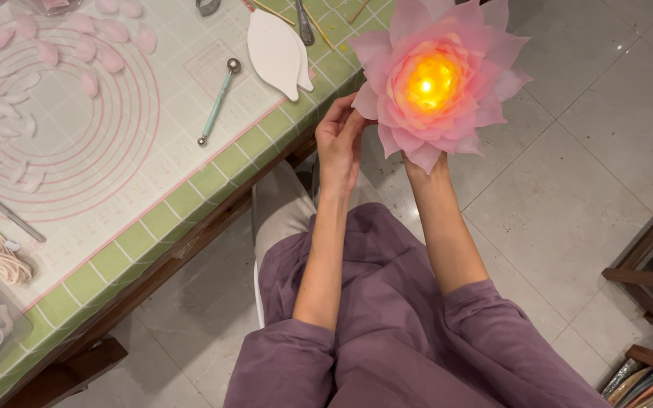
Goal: Assembling a decorative lotus-shaped candle with an internal light source.
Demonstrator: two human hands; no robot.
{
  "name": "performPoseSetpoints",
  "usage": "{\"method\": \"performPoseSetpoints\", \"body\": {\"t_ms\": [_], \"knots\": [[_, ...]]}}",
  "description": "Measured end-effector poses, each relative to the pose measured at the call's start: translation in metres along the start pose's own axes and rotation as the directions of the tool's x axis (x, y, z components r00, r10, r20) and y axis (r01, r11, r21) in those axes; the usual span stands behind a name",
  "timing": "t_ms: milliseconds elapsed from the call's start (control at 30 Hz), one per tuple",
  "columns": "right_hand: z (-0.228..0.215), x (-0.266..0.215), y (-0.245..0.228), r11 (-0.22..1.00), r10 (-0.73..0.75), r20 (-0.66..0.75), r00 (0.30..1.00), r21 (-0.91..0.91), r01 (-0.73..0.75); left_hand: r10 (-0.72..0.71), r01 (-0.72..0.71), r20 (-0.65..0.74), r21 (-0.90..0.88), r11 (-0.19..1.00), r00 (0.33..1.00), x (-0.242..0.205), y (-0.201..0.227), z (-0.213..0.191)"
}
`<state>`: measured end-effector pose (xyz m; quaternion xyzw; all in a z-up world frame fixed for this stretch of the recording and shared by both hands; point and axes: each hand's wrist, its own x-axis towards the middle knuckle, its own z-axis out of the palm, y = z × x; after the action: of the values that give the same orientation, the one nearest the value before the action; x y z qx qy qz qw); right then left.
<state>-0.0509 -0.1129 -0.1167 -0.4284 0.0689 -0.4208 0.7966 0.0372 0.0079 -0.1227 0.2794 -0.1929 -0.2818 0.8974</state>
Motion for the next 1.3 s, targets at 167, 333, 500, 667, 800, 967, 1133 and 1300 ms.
{"method": "performPoseSetpoints", "body": {"t_ms": [167, 333, 500, 667, 800, 967, 1133, 1300], "knots": [[0.001, -0.003, 0.001, 0.993, -0.015, 0.030, 0.999, -0.113, 0.018, 0.000, -0.001, -0.022, -0.028, 1.000, 1.000, 0.001, 0.003, -0.004], [0.006, -0.002, 0.005, 0.974, -0.028, 0.065, 0.997, -0.224, 0.042, -0.010, 0.009, -0.027, -0.002, 1.000, 1.000, 0.001, 0.008, -0.004], [0.009, -0.003, 0.009, 0.940, -0.034, 0.097, 0.995, -0.334, 0.065, 0.028, -0.025, -0.042, 0.068, 0.997, 0.999, 0.000, 0.006, -0.004], [0.012, -0.005, 0.008, 0.893, -0.040, 0.128, 0.991, -0.441, 0.093, 0.085, -0.079, -0.058, 0.093, 0.992, 0.995, 0.000, 0.001, -0.006], [0.013, -0.005, 0.009, 0.846, -0.043, 0.153, 0.987, -0.520, 0.118, 0.144, -0.132, -0.062, 0.169, 0.977, 0.988, -0.001, -0.001, -0.006], [-0.008, 0.005, 0.021, 0.928, 0.031, 0.140, 0.990, -0.373, 0.023, 0.140, -0.131, -0.046, 0.159, 0.979, 0.989, -0.003, 0.003, 0.001], [-0.008, 0.002, 0.020, 0.990, 0.064, 0.160, 0.985, -0.135, -0.042, 0.117, -0.110, -0.034, 0.161, 0.981, 0.993, -0.004, 0.005, 0.004], [-0.002, 0.000, 0.017, 0.968, 0.037, 0.117, 0.992, -0.250, -0.007, 0.135, -0.125, -0.037, 0.196, 0.973, 0.990, -0.005, 0.006, 0.005]]}}
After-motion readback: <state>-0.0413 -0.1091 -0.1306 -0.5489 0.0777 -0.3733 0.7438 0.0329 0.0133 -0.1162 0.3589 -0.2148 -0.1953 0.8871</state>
